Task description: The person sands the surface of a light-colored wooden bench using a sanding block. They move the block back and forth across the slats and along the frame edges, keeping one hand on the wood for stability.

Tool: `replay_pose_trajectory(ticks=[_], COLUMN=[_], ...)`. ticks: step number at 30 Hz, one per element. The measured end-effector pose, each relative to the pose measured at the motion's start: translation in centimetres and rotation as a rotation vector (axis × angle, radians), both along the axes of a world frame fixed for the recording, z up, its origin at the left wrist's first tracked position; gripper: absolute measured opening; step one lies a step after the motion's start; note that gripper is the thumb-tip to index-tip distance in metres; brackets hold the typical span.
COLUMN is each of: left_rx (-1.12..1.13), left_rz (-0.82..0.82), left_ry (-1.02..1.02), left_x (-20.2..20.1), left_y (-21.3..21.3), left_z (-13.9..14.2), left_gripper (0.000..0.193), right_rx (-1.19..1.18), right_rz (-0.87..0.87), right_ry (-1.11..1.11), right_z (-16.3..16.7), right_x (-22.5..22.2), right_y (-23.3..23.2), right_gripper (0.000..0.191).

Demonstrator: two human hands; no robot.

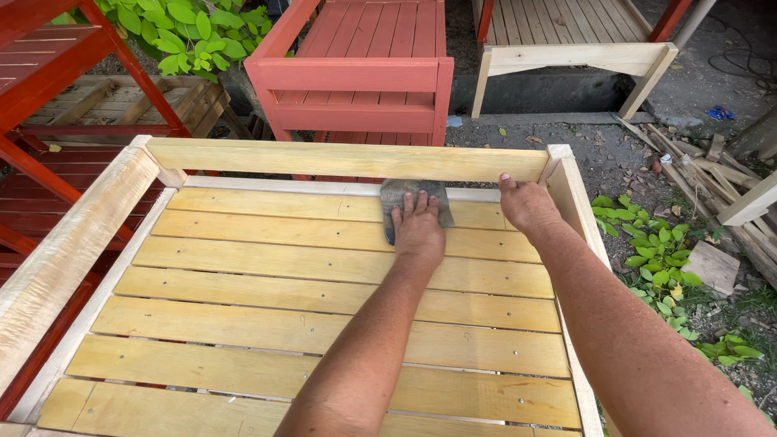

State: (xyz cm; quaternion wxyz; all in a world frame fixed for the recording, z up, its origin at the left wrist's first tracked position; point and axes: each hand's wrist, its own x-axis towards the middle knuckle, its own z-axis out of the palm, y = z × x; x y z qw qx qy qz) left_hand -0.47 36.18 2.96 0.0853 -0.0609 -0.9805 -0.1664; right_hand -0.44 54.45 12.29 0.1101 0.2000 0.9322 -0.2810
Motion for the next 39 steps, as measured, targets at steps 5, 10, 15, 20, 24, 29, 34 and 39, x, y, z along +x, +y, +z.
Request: replay_pose_trajectory(ticks=[5,10,15,20,24,29,34,39], left_rx=[-0.030,0.042,-0.015,-0.020,0.014,-0.006,-0.010,-0.041], left_rz=[-0.374,-0.514,-0.199,0.086,-0.171,-0.269,0.086,0.088], left_ry=[-0.152,-0.091,-0.070,-0.109,-0.048,-0.045,0.010,-0.047], left_x=[4.1,5.6,3.3,2.9,5.5,6.3,4.3,4.4], left_y=[8.4,7.7,-6.2,-8.7,-1.9,-6.0,-18.6,-14.4], left_z=[0.4,-0.3,0.4,0.9,0.3,0.1,0.3,0.4], left_gripper=[0.051,0.056,0.071,0.063,0.057,0.059,0.059,0.061], right_rx=[0.122,0.211,0.207,0.152,0.297,0.360,0.426,0.452], right_rz=[0.119,0.204,0.294,0.360,0.509,0.513,0.522,0.544], right_ry=[0.027,0.047,0.005,-0.007,0.069,0.000,-0.003,0.061], right_z=[-1.5,-2.9,-3.8,-5.5,-6.9,-7.9,-8.2,-8.6], right_x=[-0.5,-1.3,-1.6,-1.2,-1.2,-1.6,-0.7,-0.1], right_y=[-0.6,-0.3,-0.4,-1.3,-1.7,-1.7,-1.9,-5.8], right_gripper=[0.073,0.072,0.072,0.066,0.064,0.060,0.059,0.058])
